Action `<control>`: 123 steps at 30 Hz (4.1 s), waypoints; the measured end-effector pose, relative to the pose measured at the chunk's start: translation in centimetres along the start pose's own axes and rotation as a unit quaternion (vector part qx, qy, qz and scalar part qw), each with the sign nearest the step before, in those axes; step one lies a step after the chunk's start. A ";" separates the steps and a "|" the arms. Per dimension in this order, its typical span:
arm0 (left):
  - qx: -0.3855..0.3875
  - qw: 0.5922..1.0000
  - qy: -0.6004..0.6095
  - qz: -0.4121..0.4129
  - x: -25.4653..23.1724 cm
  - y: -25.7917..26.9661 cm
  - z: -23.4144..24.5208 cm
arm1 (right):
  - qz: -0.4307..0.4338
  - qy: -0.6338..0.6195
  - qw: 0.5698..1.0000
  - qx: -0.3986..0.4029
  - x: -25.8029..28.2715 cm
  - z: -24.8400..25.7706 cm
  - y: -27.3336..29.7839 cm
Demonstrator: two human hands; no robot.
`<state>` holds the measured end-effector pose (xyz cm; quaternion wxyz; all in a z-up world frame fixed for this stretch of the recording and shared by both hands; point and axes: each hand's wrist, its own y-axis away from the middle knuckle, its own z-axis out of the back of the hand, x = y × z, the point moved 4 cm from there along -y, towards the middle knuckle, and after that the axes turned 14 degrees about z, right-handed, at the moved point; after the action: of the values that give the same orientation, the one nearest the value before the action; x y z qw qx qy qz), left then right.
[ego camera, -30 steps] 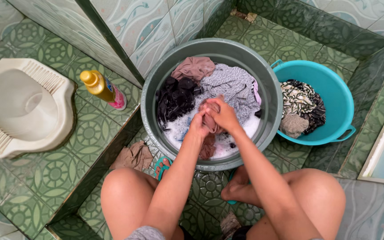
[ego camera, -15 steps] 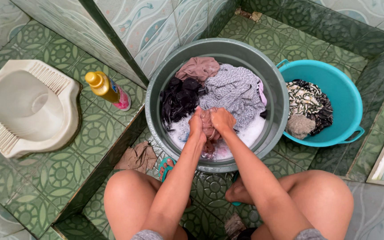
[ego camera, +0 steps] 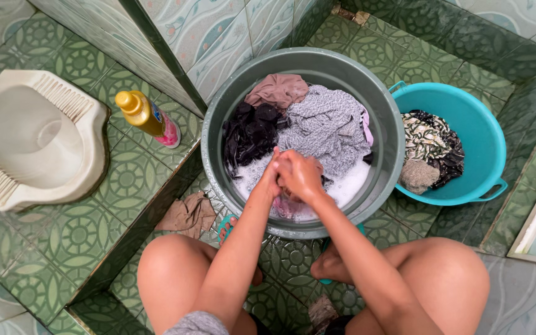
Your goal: The person pours liquid detergent from a bottle into a basin of clothes, then scrubs, squeezes, and rinses various garments by hand in the soapy water, moving them between basins.
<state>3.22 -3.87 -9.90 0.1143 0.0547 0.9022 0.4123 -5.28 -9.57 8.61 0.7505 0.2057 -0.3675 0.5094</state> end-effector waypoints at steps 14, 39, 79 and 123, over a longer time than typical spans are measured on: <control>-0.073 0.956 -0.153 -0.240 -2.1 10.1 -5.6 | -0.191 -0.399 0.897 0.017 -16.1 -5.0 -3.9; 0.042 0.918 -0.149 -0.364 -10.9 21.5 -10.9 | 0.120 -0.042 0.988 0.088 -4.0 13.2 -4.8; -0.062 0.516 -0.815 -0.257 -0.2 -3.0 5.3 | 0.033 0.191 0.901 0.389 -20.8 -5.7 1.5; -0.175 0.948 0.052 -0.260 0.8 0.7 0.0 | -0.080 0.044 0.988 -0.122 -11.5 -6.7 -1.7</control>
<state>2.45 -3.28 -9.52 0.1780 -0.2247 0.8036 0.5216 -3.85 -12.74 -4.33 0.8236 0.1194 -0.3760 0.4076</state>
